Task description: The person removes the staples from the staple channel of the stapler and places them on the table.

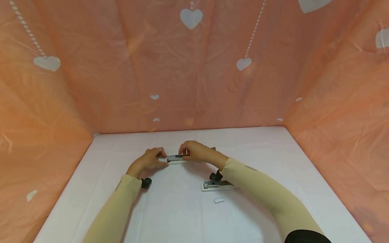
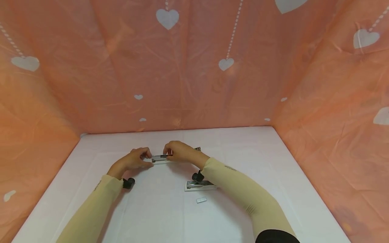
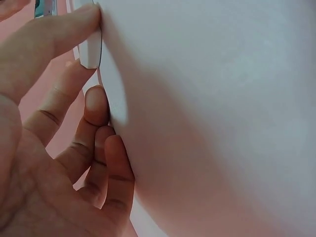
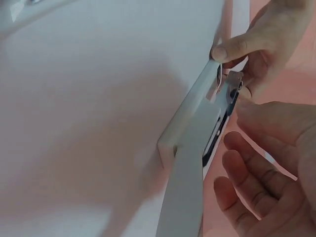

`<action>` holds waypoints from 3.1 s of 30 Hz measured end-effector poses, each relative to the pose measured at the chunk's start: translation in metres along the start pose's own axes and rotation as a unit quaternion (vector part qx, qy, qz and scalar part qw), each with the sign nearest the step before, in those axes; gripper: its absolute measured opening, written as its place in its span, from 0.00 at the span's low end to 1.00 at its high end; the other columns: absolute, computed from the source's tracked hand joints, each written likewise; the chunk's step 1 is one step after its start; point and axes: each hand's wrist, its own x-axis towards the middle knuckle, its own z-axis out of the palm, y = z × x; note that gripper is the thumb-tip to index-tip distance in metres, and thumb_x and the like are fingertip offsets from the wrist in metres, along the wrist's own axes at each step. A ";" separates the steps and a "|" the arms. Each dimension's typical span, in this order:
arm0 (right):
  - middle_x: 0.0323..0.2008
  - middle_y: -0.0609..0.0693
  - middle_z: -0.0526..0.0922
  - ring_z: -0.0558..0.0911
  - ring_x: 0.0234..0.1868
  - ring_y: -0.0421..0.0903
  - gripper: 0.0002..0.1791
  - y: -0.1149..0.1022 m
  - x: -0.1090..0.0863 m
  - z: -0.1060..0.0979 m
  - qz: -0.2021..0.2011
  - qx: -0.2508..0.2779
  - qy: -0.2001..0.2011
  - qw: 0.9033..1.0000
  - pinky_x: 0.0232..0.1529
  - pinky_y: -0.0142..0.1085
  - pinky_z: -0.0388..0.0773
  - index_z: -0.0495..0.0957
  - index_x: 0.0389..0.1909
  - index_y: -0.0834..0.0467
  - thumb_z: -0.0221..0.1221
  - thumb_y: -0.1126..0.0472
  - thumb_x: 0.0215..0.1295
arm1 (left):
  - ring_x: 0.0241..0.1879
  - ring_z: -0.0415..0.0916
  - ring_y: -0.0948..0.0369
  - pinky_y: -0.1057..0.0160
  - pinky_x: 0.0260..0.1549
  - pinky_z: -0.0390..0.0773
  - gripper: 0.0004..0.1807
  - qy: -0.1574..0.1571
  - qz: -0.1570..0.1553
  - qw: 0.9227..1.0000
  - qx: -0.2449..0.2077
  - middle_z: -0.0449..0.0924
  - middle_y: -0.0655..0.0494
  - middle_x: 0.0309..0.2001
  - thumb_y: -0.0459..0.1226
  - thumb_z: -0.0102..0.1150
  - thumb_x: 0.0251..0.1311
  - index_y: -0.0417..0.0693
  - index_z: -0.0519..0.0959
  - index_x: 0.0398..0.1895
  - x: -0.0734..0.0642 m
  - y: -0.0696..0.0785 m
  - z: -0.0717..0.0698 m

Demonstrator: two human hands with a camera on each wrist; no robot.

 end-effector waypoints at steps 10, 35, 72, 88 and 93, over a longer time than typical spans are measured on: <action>0.41 0.51 0.84 0.78 0.40 0.43 0.12 -0.003 0.004 0.004 0.002 -0.012 -0.029 0.999 0.46 0.32 0.76 0.88 0.53 0.61 0.69 0.65 0.71 | 0.49 0.64 0.49 0.51 0.47 0.64 0.14 0.002 0.001 1.000 0.004 0.76 0.50 0.44 0.40 0.78 0.60 0.49 0.80 0.40 0.001 0.002 -0.001; 0.45 0.55 0.84 0.78 0.41 0.43 0.15 -0.004 0.009 0.008 0.027 0.030 -0.042 0.998 0.47 0.31 0.76 0.88 0.55 0.63 0.66 0.72 0.70 | 0.52 0.65 0.47 0.47 0.49 0.68 0.15 -0.004 -0.001 1.000 0.004 0.77 0.50 0.47 0.40 0.78 0.61 0.49 0.79 0.41 0.001 0.001 0.000; 0.44 0.55 0.91 0.81 0.40 0.39 0.10 -0.008 0.013 0.008 0.084 0.109 -0.026 0.990 0.45 0.28 0.78 0.90 0.50 0.64 0.65 0.70 0.71 | 0.50 0.64 0.48 0.51 0.47 0.65 0.14 -0.008 -0.006 1.000 0.008 0.76 0.50 0.45 0.40 0.77 0.62 0.48 0.79 0.42 0.002 0.002 -0.001; 0.50 0.56 0.90 0.84 0.46 0.42 0.12 -0.004 0.006 0.009 0.101 0.195 -0.021 0.975 0.46 0.30 0.79 0.89 0.52 0.64 0.65 0.69 0.72 | 0.52 0.65 0.46 0.46 0.49 0.68 0.15 -0.011 -0.014 1.000 0.006 0.76 0.48 0.47 0.40 0.77 0.63 0.48 0.79 0.43 0.000 0.003 -0.002; 0.48 0.54 0.90 0.84 0.45 0.42 0.11 -0.003 0.005 0.009 0.115 0.217 -0.018 0.969 0.44 0.30 0.79 0.90 0.52 0.63 0.66 0.69 0.72 | 0.52 0.65 0.47 0.47 0.49 0.68 0.15 -0.010 -0.015 1.000 0.007 0.76 0.48 0.47 0.40 0.77 0.63 0.48 0.79 0.43 0.001 0.002 -0.001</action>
